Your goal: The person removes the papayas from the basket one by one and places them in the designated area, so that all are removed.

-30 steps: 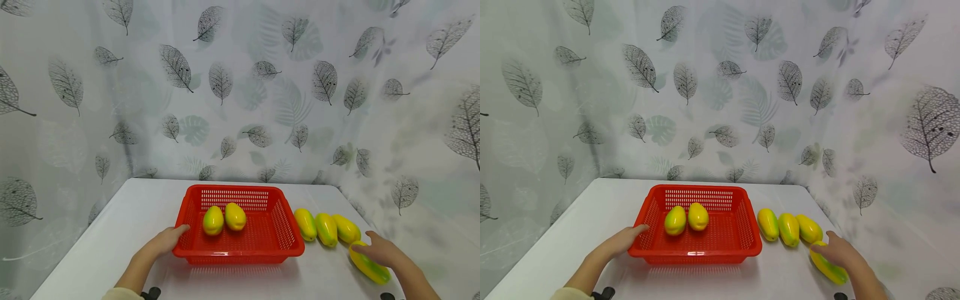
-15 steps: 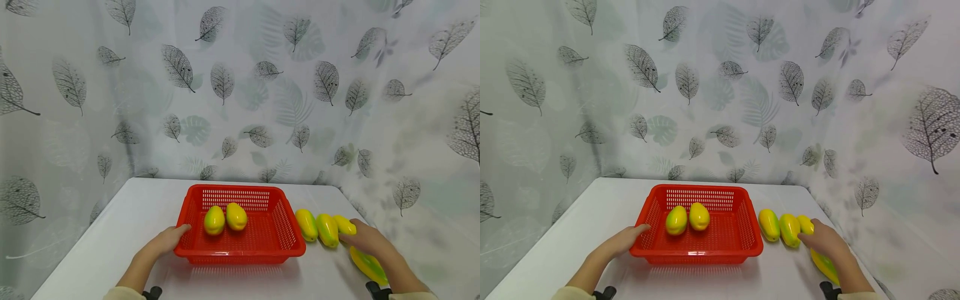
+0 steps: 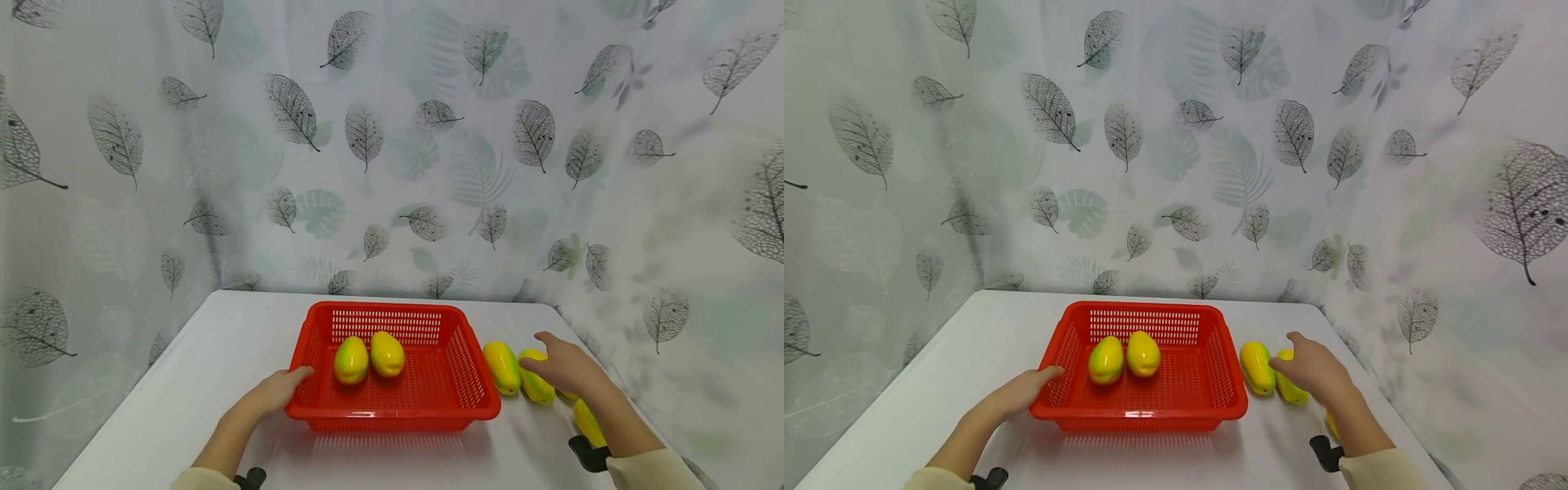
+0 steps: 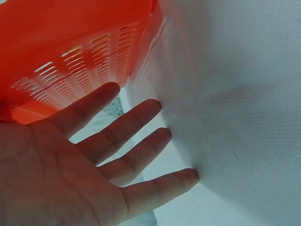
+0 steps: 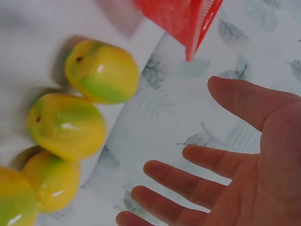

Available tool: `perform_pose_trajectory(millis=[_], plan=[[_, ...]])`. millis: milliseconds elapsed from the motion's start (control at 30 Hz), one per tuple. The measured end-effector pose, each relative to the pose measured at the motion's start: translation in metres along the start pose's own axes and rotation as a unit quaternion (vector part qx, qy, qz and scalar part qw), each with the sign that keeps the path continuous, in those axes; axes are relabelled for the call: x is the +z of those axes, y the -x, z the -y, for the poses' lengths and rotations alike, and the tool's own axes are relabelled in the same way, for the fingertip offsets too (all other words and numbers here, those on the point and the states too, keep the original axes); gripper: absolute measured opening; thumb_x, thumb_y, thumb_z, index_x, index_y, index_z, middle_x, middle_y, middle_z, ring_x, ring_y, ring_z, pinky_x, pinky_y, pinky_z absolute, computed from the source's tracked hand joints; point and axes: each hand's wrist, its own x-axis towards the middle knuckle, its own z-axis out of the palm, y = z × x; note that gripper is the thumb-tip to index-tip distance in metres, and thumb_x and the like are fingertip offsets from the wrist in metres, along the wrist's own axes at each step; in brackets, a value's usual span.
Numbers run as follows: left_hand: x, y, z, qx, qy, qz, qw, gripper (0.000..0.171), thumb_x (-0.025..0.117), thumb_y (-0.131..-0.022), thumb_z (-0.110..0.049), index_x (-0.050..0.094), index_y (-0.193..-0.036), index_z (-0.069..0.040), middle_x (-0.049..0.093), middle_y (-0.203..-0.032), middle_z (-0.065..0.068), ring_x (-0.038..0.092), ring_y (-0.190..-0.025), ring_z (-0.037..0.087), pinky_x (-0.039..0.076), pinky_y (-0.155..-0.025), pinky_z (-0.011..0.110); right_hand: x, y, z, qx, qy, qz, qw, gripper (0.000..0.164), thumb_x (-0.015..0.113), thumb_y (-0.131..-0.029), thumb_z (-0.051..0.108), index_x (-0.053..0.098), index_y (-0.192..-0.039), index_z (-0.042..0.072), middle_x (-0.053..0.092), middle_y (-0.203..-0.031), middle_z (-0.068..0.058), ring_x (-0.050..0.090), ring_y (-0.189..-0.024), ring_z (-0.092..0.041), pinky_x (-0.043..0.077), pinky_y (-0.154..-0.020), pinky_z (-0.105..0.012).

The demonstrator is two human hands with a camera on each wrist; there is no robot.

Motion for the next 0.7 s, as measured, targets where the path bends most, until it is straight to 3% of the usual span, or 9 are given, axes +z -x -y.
perform_pose_trajectory(millis=[300, 700], plan=[[0.000, -0.001, 0.001, 0.000, 0.002, -0.004, 1.0000, 0.048, 0.040, -0.108, -0.038, 0.065, -0.117, 0.001, 0.073, -0.085, 0.005, 0.068, -0.075, 0.016, 0.059, -0.081, 0.035, 0.001, -0.004, 0.044, -0.013, -0.022, -0.003, 1.000, 0.082, 0.069, -0.094, 0.042, 0.038, -0.151, -0.008, 0.052, -0.144, -0.036, 0.054, -0.127, -0.054, 0.051, -0.095, -0.069], [0.002, 0.000, 0.001, -0.008, 0.009, -0.009, 0.9999, 0.044, 0.045, -0.106, -0.038, 0.064, -0.118, 0.001, 0.073, -0.088, 0.006, 0.069, -0.076, 0.017, 0.061, -0.082, 0.037, 0.008, -0.014, 0.070, -0.029, -0.028, -0.007, 0.999, 0.077, 0.070, -0.093, 0.036, 0.041, -0.151, -0.006, 0.056, -0.141, -0.034, 0.059, -0.124, -0.051, 0.056, -0.092, -0.064]])
